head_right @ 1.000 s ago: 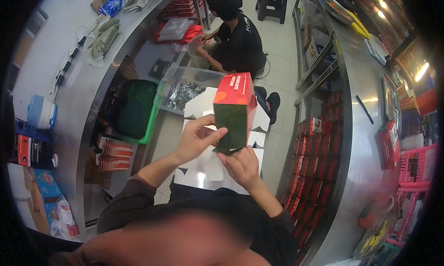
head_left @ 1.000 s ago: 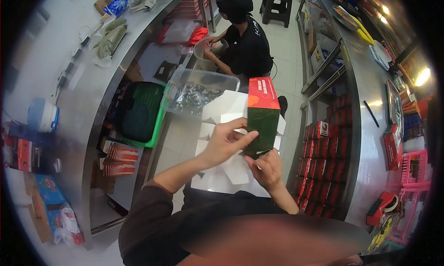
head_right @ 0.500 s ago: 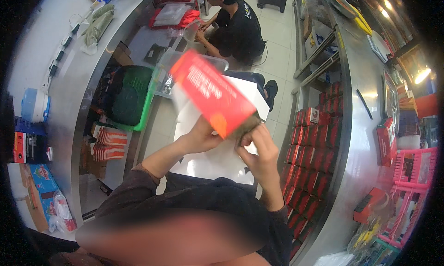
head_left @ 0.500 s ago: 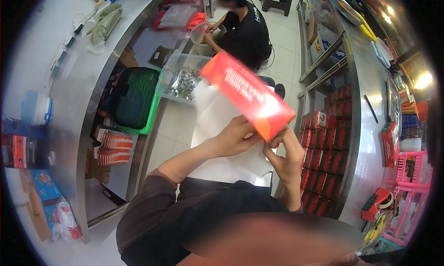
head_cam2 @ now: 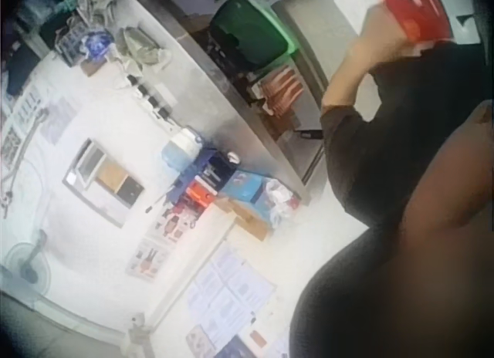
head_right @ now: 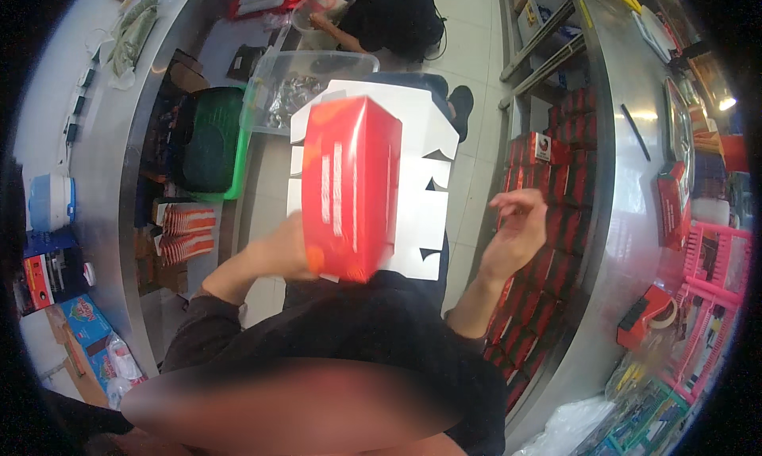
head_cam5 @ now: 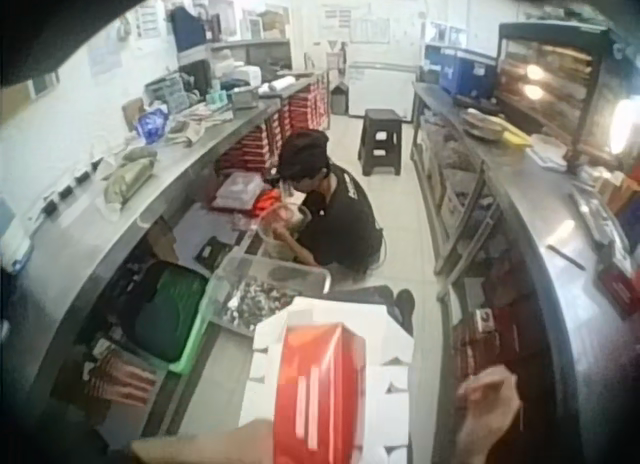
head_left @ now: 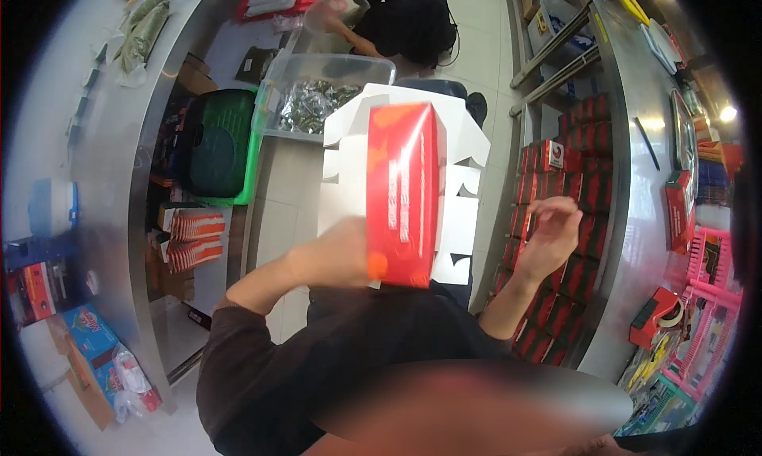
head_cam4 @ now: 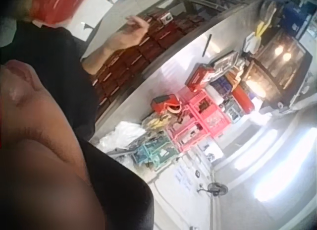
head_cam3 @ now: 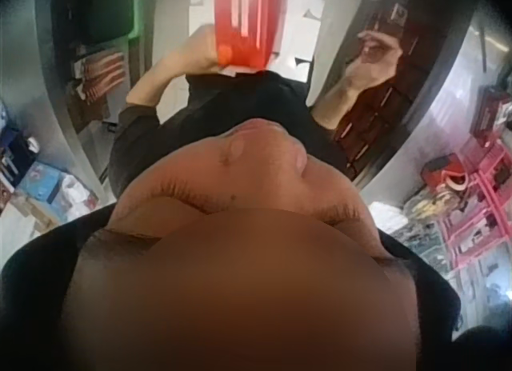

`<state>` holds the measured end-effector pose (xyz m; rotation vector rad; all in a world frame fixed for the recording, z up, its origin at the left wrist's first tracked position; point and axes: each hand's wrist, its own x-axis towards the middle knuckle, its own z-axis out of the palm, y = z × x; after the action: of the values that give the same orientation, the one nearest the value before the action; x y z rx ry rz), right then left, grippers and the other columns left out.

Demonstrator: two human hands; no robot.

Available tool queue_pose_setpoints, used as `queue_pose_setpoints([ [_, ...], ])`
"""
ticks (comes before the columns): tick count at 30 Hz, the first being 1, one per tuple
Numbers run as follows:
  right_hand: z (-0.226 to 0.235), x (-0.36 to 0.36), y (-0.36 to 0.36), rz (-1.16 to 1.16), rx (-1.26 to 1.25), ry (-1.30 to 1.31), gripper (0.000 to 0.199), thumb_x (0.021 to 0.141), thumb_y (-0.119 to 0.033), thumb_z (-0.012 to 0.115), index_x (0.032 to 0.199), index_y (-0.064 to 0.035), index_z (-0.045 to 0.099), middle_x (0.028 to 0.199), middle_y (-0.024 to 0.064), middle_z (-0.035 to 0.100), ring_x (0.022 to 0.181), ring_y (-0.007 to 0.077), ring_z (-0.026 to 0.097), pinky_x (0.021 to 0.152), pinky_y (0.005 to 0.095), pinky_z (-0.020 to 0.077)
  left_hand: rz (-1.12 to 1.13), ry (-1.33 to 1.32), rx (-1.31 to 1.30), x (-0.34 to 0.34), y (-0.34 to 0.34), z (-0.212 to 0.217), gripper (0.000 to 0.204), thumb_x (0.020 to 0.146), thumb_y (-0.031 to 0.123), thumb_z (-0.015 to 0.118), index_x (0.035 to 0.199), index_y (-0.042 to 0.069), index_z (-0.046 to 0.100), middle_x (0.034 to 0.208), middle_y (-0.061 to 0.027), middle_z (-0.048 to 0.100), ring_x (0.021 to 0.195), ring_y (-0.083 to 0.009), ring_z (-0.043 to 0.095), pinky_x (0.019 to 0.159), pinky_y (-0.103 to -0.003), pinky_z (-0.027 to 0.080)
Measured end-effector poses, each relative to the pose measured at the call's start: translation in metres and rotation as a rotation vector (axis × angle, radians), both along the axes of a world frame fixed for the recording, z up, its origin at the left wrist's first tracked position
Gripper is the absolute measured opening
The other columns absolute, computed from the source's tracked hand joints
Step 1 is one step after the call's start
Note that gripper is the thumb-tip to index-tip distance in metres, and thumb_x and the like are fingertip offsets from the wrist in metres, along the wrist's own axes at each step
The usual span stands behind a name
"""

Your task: The person folds flat white cardboard pieces into small rectangular boxes. They then insert red and green branded packets into the boxes, close the flaps, and place the finished boxes onto a nearby shelf. The process is repeated continuously.

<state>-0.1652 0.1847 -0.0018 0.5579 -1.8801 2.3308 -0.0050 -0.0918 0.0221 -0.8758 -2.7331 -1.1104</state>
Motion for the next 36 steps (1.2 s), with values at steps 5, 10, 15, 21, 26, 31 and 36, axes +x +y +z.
queue_pose_setpoints([
  [5, 0.022, -0.014, -0.032, -0.023, 0.274, 0.065, 0.043, 0.100, -0.035, 0.047, 0.118, 0.0017, 0.061, 0.103, 0.0104, 0.062, 0.095, 0.0204, 0.058, 0.092, 0.0355, 0.0443, -0.147, 0.118, -0.430, 0.034, 0.044, 0.014, 0.011, 0.082, 0.018, 0.061, 0.092, 0.015, 0.063, 0.095, -0.0030, 0.059, 0.103, -0.0226, 0.058, 0.104, -0.046, 0.043],
  [10, 0.012, -0.020, -0.053, 0.196, 0.325, 0.018, 0.049, 0.084, -0.013, 0.071, 0.129, -0.0002, 0.057, 0.102, 0.0063, 0.062, 0.099, 0.0180, 0.058, 0.098, 0.0337, 0.0424, 0.082, 0.321, -0.676, 0.016, 0.008, -0.021, 0.012, 0.082, 0.019, 0.061, 0.094, 0.016, 0.058, 0.102, -0.0014, 0.057, 0.108, -0.0201, 0.054, 0.095, -0.044, 0.045],
  [15, 0.012, -0.030, -0.044, 0.285, 0.516, 0.135, 0.051, 0.071, 0.001, 0.075, 0.121, -0.0047, 0.067, 0.089, 0.0038, 0.057, 0.087, 0.0142, 0.056, 0.086, 0.0294, 0.0441, 0.388, 0.594, -0.963, 0.011, -0.038, -0.022, 0.034, 0.080, 0.018, 0.065, 0.113, 0.011, 0.060, 0.121, -0.0036, 0.057, 0.119, -0.0222, 0.051, 0.099, -0.039, 0.039],
  [21, 0.019, -0.021, -0.048, 0.302, 0.707, 0.261, 0.041, 0.070, 0.005, 0.070, 0.110, -0.0041, 0.070, 0.086, 0.0066, 0.051, 0.082, 0.0174, 0.053, 0.078, 0.0291, 0.0427, 1.080, 0.465, 0.086, -0.016, -0.039, 0.015, 0.052, 0.069, 0.004, 0.078, 0.119, 0.010, 0.065, 0.128, -0.0101, 0.061, 0.122, -0.0252, 0.053, 0.100, -0.041, 0.040],
  [26, 0.001, -0.028, -0.073, 0.214, 0.500, 0.420, 0.024, 0.077, 0.008, 0.062, 0.098, -0.0025, 0.069, 0.094, 0.0096, 0.057, 0.089, 0.0209, 0.057, 0.079, 0.0305, 0.0441, 0.665, 0.183, 0.169, -0.034, -0.063, -0.009, 0.037, 0.075, -0.009, 0.066, 0.110, 0.003, 0.070, 0.112, -0.0130, 0.069, 0.101, -0.0269, 0.066, 0.086, -0.035, 0.052],
  [31, 0.010, -0.011, -0.080, 0.094, 0.292, 0.686, 0.027, 0.095, -0.021, 0.056, 0.099, 0.0030, 0.066, 0.096, 0.0161, 0.069, 0.092, 0.0299, 0.070, 0.110, 0.0644, 0.0309, 0.698, 0.385, 0.728, -0.046, -0.015, -0.015, 0.022, 0.095, 0.003, 0.046, 0.115, 0.000, 0.055, 0.113, -0.0165, 0.062, 0.104, -0.0261, 0.061, 0.095, -0.041, 0.047],
  [36, -0.001, 0.041, -0.105, -0.222, 0.079, 0.503, 0.045, 0.095, -0.043, 0.055, 0.105, -0.0006, 0.045, 0.095, 0.0126, 0.054, 0.097, 0.0236, 0.059, 0.110, 0.0545, 0.0383, 0.927, 0.843, 0.844, -0.047, 0.058, -0.030, 0.026, 0.093, 0.025, 0.059, 0.101, 0.007, 0.042, 0.097, -0.0109, 0.045, 0.092, -0.0226, 0.046, 0.085, -0.038, 0.041],
])
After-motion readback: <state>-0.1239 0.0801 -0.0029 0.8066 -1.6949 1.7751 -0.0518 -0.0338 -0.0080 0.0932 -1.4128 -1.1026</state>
